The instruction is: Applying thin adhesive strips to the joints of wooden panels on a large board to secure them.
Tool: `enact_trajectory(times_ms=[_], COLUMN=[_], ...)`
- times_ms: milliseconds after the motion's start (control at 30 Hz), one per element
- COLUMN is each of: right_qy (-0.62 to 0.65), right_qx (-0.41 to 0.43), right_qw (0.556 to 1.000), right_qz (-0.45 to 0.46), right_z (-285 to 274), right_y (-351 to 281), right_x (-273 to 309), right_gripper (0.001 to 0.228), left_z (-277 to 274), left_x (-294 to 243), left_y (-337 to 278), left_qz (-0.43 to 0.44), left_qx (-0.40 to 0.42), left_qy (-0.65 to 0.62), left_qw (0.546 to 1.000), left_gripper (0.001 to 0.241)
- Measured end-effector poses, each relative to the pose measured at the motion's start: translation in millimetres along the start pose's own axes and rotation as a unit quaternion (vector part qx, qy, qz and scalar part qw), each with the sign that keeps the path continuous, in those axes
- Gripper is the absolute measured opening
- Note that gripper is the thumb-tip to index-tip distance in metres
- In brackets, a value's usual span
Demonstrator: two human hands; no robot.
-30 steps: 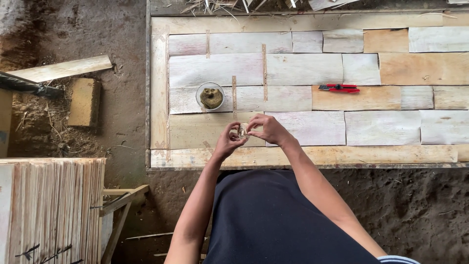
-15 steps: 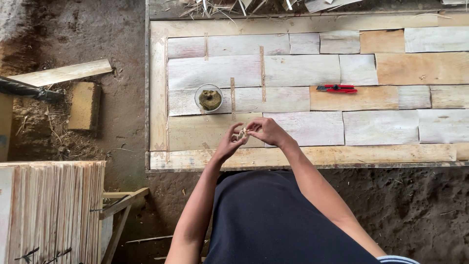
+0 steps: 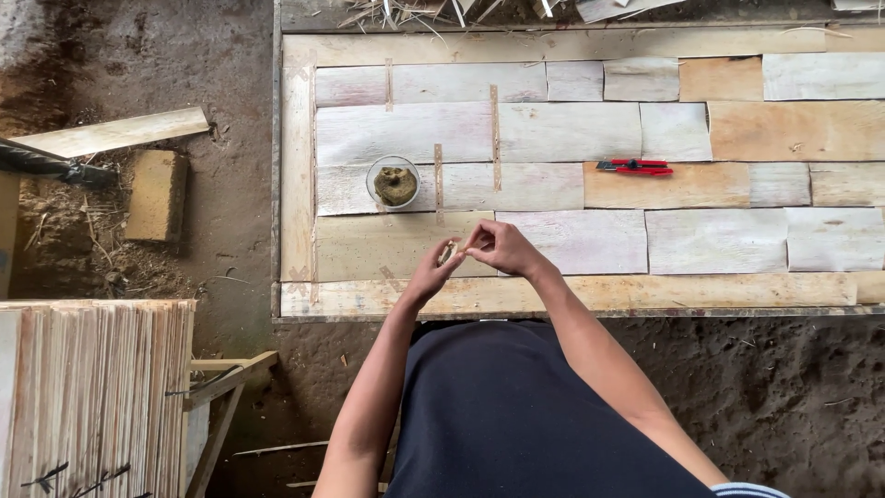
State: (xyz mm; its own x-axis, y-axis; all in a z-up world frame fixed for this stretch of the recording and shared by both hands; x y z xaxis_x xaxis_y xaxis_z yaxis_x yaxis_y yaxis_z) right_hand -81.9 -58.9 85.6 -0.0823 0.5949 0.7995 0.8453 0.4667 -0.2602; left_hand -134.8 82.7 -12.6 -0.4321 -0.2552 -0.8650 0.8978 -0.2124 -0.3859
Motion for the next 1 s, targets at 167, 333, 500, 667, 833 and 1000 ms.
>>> enact_trajectory(times_ms=[167,333,500,667,833,1000], right_qy=[-0.013,-0.039,-0.087,-0.092,-0.085,-0.09], right_qx=[0.0,-0.01,0.006,-0.001,-0.001,-0.003], right_qw=[1.0,0.999,0.996,0.996,0.996,0.996], right_qz=[0.001,-0.002,-0.015,-0.008,-0.012,-0.027], right_z=[3,7,4,3,5,4], right_y=[2,8,0,4,8,9], right_x=[-10,-25,-9,-11,-13,-12], right_gripper=[0.035,0.038,0.037,0.03,0.029,0.031], left_z=[4,16,16,17,12,10], left_x=[7,-16,-20,-20,-14,-8], left_y=[-3,-12,-12,-14,-5,-3], left_qz=[-0.009,-0.011,-0.009,-0.008,0.001,-0.003], left_qx=[0.031,0.059,0.034,0.016,0.016,0.007], left_qy=[-0.031,-0.059,-0.048,-0.05,-0.041,-0.045], left_qw=[0.999,0.996,0.998,0.999,0.999,0.999], left_gripper=[0.047,0.044,0.041,0.042,0.041,0.044])
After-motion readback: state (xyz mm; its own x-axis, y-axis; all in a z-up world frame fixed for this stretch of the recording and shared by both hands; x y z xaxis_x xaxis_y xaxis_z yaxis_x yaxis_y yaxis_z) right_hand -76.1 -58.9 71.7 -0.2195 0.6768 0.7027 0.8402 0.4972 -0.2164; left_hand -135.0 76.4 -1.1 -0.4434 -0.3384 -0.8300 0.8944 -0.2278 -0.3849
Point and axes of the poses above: each hand's wrist, its own y-axis towards the middle knuckle, its own z-axis out of the palm, x = y × z, the point moved 8 cm from there along y, towards the middle knuckle, and after that the axes turned 15 degrees about -y, right-handed, at the moved point
